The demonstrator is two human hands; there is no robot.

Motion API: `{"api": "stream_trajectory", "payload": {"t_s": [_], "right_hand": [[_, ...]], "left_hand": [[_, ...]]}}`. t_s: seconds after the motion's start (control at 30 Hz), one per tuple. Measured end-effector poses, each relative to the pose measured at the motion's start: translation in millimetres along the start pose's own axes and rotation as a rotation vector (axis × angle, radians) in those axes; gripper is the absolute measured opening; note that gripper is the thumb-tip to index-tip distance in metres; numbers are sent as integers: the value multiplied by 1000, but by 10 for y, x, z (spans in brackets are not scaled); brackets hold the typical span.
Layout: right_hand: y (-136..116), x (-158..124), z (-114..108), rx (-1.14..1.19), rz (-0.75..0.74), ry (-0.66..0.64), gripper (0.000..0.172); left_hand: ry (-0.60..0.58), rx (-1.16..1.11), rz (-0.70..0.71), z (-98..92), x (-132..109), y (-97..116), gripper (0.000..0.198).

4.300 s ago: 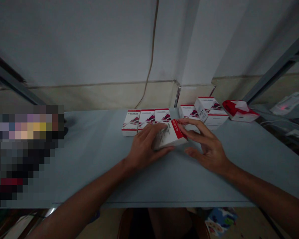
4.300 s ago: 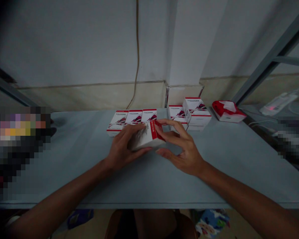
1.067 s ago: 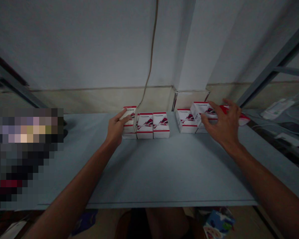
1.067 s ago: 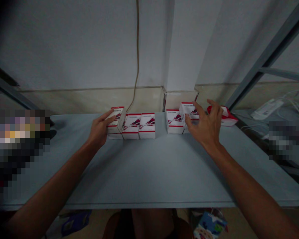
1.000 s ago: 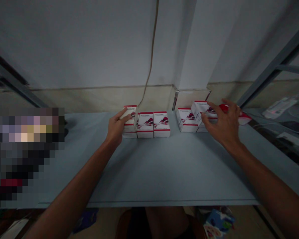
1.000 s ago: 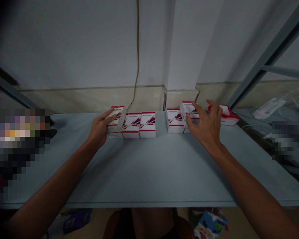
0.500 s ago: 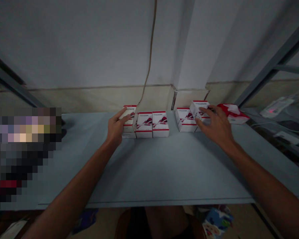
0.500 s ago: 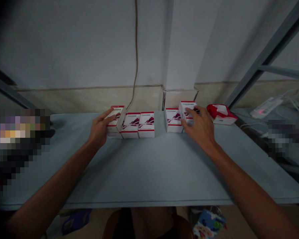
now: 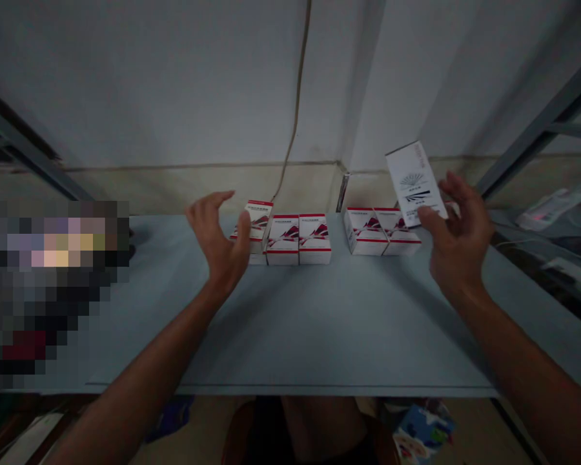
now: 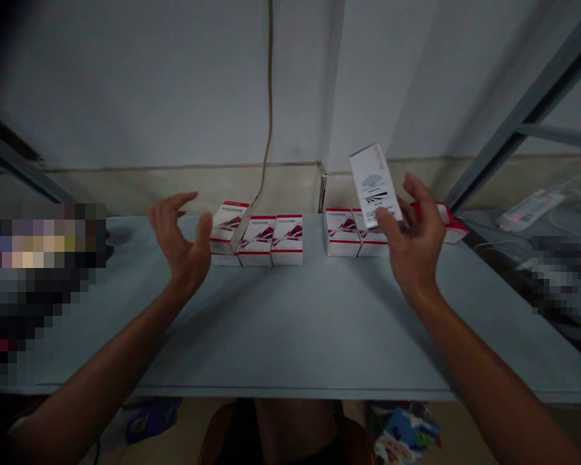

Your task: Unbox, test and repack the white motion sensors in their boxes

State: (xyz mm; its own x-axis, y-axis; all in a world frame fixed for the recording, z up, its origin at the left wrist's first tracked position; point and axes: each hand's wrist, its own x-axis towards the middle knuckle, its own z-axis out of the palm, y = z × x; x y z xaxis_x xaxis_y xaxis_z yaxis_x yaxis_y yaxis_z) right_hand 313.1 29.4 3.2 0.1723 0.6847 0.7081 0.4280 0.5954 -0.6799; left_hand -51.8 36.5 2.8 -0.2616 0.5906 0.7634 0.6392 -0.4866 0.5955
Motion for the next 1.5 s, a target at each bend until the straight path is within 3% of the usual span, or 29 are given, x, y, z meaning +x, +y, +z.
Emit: {"api": "stream_trajectory", "payload": {"t_s": [0.07,0.17,0.27,0.4,0.5,0.63,0.77,0.97,1.1,1.2,1.3,1.4,1.5], "right_hand": [[-162,-122,131,275,121,27,62],[-397,-376,331,517,329,-194,49],[-525,-559,432,568,441,-372,45],[-507,-557,417,499,473,-395,52],[-448,-515,394,552,499,-482,56],[-400,-575,424,619,510,-563,43],[-398,-635,438,548,386,-602,37],[-516,-590,378,503,262,-637,64],[-555,-576,380,381,238,-656,51],[-515,-577,420,391,295,-579,45],[-468,-578,465,448,417,-508,50],[-463,-578,490,504,530,-490,55],[-485,-592,487,466,537,-485,51]], "left_hand": [[-131,-48,186,18,-163,188,30],[-437,-218,336,103,-400,391,52],[-577,-398,179,155,-516,472,69],[-565,-490,-144,150,-509,496,64],[-650,-663,-322,162,-490,493,61],[-646,-914,-457,191,-466,483,42],[-634,-983,-515,166,-435,482,38],[-885,-756,-292,113,-446,535,40],[-800,-606,-67,128,-439,550,33],[-724,-495,29,119,-417,505,37],[-691,-311,265,78,-397,452,57],[-694,-109,518,56,-415,430,97],[-749,73,611,80,-480,425,104]]}}
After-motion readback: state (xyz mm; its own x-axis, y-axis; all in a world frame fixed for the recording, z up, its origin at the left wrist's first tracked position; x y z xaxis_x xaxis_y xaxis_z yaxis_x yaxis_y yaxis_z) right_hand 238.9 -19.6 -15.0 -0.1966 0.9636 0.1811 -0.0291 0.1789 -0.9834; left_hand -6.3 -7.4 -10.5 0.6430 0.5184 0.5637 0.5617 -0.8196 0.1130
